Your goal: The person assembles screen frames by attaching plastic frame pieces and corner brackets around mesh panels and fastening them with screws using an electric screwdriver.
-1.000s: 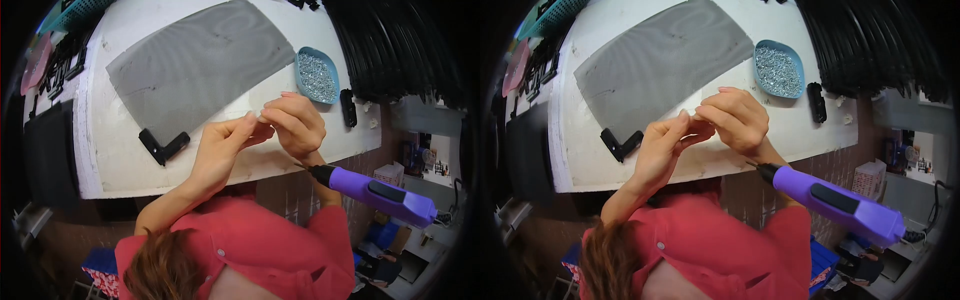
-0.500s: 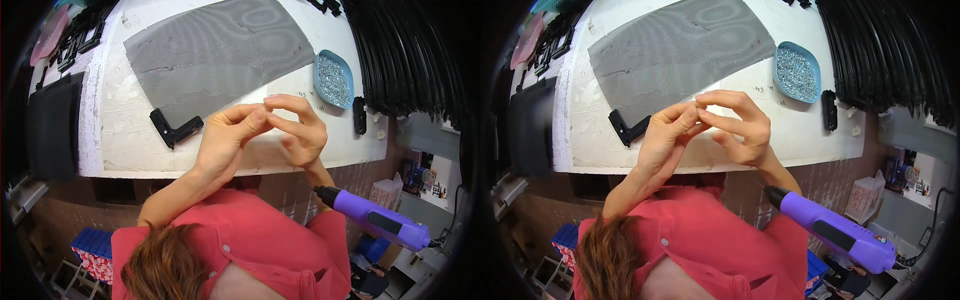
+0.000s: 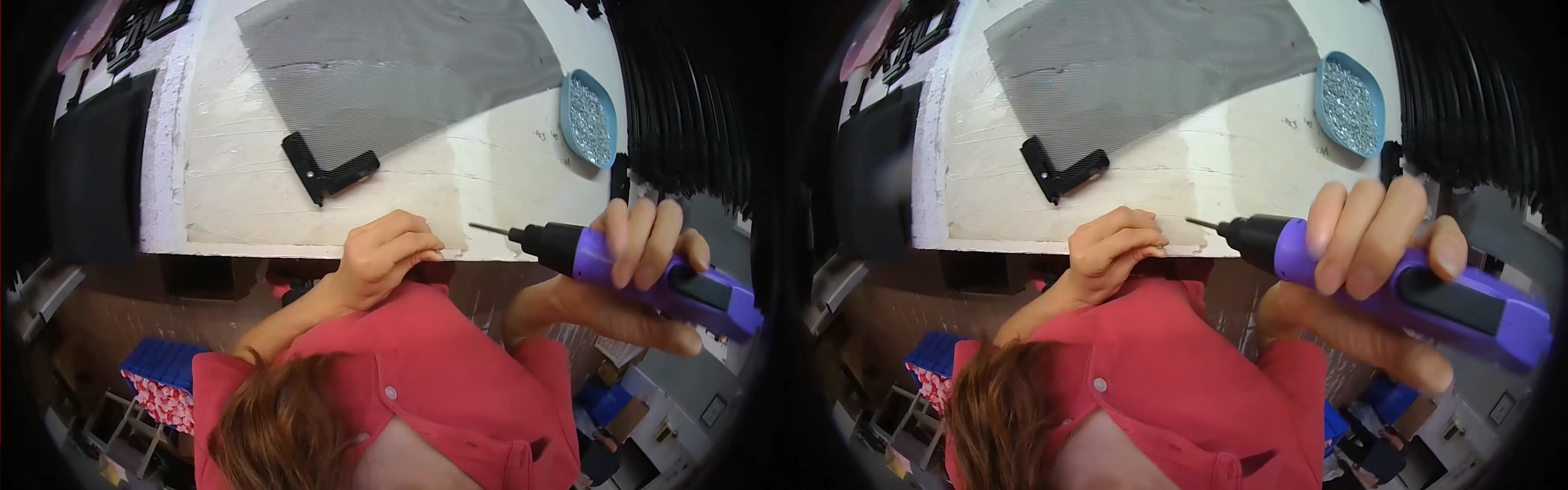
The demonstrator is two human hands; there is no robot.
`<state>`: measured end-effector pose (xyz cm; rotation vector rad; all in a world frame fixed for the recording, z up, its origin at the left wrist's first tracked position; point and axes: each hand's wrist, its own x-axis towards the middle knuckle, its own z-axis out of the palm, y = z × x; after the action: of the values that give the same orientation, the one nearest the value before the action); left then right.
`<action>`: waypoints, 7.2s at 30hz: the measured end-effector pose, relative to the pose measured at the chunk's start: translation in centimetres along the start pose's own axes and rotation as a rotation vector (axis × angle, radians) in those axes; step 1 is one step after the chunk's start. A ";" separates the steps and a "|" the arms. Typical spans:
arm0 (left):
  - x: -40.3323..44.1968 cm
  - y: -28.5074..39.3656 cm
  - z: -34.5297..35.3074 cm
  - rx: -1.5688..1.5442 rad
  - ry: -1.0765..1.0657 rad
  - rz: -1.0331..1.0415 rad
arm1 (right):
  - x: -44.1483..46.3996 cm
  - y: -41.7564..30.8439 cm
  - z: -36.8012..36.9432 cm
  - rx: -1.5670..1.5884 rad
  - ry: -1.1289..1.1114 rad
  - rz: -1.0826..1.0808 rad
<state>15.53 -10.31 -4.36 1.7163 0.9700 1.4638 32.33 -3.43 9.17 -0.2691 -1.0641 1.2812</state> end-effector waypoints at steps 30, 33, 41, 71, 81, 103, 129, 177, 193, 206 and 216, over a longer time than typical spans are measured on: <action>0.7 0.9 -4.0 0.066 -0.047 -0.071 | 1.0 2.8 3.9 -0.207 -0.487 0.148; 2.7 0.6 -7.7 0.378 0.229 0.020 | 2.5 4.6 3.9 -0.208 -0.470 0.089; 1.3 -1.9 -8.2 0.589 0.131 -0.041 | 3.7 9.1 5.9 -0.187 -0.622 0.223; 1.5 -2.5 -8.0 0.564 0.218 0.053 | 3.2 9.5 7.1 -0.472 -0.627 0.471; 1.5 -2.1 -8.6 0.565 0.179 0.036 | 3.7 8.9 6.9 -0.371 -0.654 0.388; 2.8 1.7 -18.2 0.793 -0.195 -0.269 | 10.4 -0.7 -14.0 0.428 -0.793 0.303; 0.7 -2.3 -10.9 0.577 0.076 -0.152 | -3.1 -5.2 -6.1 0.645 -1.107 -0.149; 0.5 -2.3 -9.6 0.516 0.142 -0.175 | 2.8 13.1 8.7 -0.281 -0.761 0.255; 0.5 -2.2 -9.4 0.523 0.148 -0.163 | 1.8 13.6 8.2 -0.163 -0.694 0.267; 0.5 -2.2 -9.3 0.497 0.193 -0.163 | 0.9 14.3 8.5 -0.091 -0.683 0.294; 8.6 9.9 -15.1 0.128 0.075 0.226 | 4.4 13.0 7.5 0.066 -0.744 0.628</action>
<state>2.53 -7.44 10.51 1.9268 0.9509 1.6509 17.84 1.84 6.28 -0.0635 -1.6317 2.0655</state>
